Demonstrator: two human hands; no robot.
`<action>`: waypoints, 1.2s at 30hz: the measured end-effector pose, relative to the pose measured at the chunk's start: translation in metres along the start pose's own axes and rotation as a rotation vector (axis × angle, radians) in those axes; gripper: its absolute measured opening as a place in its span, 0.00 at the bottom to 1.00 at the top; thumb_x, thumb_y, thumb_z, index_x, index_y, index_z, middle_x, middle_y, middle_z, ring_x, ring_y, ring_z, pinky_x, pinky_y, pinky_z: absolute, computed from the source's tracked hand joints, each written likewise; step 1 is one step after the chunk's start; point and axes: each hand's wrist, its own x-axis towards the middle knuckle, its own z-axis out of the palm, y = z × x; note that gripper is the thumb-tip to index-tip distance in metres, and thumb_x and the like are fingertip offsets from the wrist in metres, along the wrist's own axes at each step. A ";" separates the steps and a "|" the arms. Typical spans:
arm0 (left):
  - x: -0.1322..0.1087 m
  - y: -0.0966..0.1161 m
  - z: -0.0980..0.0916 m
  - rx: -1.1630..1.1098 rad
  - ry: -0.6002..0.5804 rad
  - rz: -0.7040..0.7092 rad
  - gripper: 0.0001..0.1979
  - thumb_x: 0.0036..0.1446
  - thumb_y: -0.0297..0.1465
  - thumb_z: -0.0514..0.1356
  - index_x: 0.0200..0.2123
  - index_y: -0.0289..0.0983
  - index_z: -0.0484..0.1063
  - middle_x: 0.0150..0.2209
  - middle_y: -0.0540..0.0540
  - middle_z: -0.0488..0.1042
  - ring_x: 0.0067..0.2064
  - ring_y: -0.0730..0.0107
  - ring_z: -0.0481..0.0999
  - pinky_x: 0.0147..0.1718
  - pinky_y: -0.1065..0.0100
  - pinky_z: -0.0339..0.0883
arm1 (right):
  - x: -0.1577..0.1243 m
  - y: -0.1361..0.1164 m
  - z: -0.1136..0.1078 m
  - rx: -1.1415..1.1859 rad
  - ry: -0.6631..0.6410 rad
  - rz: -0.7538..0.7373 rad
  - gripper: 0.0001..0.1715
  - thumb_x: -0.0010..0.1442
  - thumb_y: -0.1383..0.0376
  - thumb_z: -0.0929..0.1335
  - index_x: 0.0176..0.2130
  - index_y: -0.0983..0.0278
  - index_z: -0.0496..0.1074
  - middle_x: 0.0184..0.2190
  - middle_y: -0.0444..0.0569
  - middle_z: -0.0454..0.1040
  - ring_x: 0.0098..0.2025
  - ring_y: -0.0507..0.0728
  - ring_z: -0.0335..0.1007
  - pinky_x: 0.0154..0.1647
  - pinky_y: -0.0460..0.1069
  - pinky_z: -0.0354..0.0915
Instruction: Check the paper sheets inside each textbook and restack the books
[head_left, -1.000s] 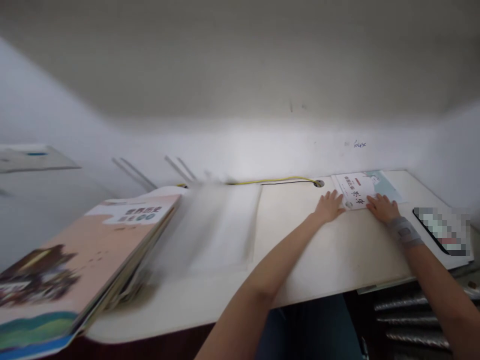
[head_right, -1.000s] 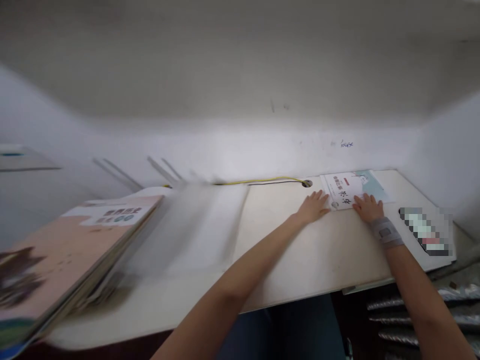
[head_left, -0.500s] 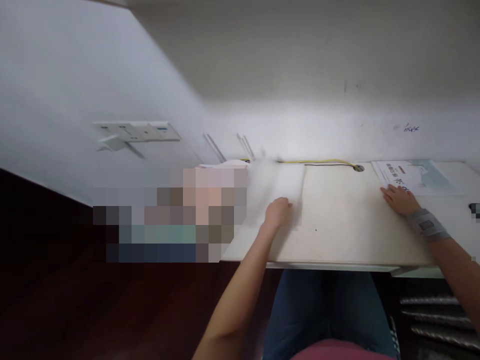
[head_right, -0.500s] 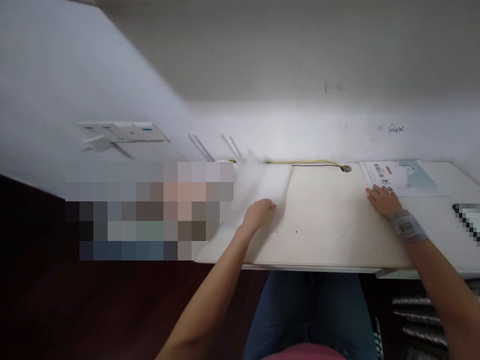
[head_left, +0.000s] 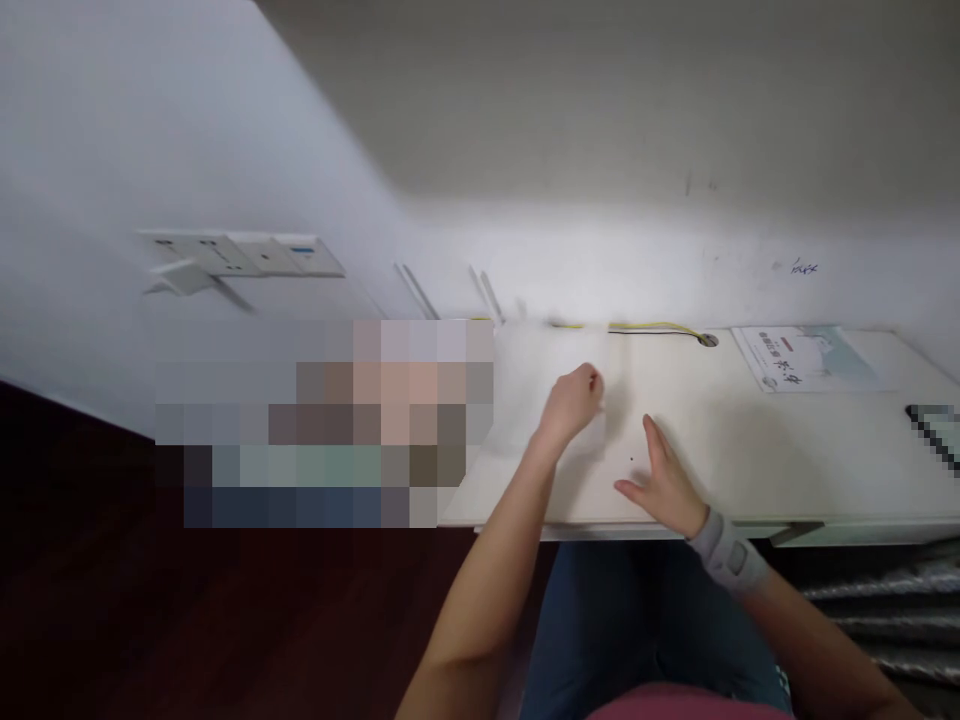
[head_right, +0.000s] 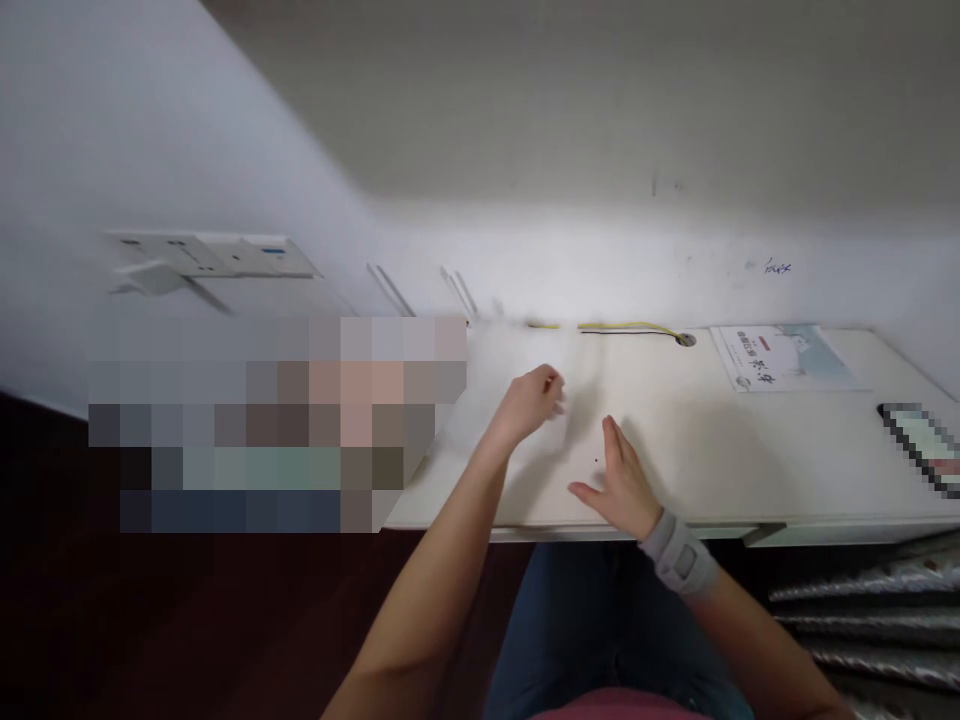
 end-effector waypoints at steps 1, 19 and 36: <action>-0.006 0.016 -0.004 -0.200 0.041 0.060 0.12 0.62 0.32 0.44 0.41 0.37 0.65 0.30 0.47 0.76 0.26 0.72 0.75 0.27 0.72 0.65 | 0.000 -0.011 0.006 0.057 0.088 0.062 0.59 0.55 0.48 0.65 0.65 0.59 0.22 0.67 0.53 0.43 0.66 0.64 0.45 0.60 0.59 0.58; -0.062 -0.070 0.025 -0.128 0.366 -0.148 0.21 0.61 0.31 0.49 0.57 0.35 0.61 0.25 0.50 0.73 0.27 0.70 0.73 0.29 0.71 0.63 | -0.056 0.093 -0.147 -0.657 0.447 -0.101 0.26 0.61 0.69 0.61 0.56 0.52 0.65 0.57 0.47 0.66 0.63 0.61 0.54 0.63 0.62 0.46; -0.062 -0.075 -0.019 0.451 0.511 -0.047 0.21 0.62 0.33 0.47 0.54 0.33 0.67 0.48 0.34 0.70 0.50 0.53 0.70 0.46 0.57 0.63 | -0.091 0.157 -0.117 -0.650 -0.120 -0.080 0.31 0.62 0.49 0.58 0.58 0.61 0.62 0.62 0.57 0.57 0.63 0.65 0.52 0.56 0.62 0.57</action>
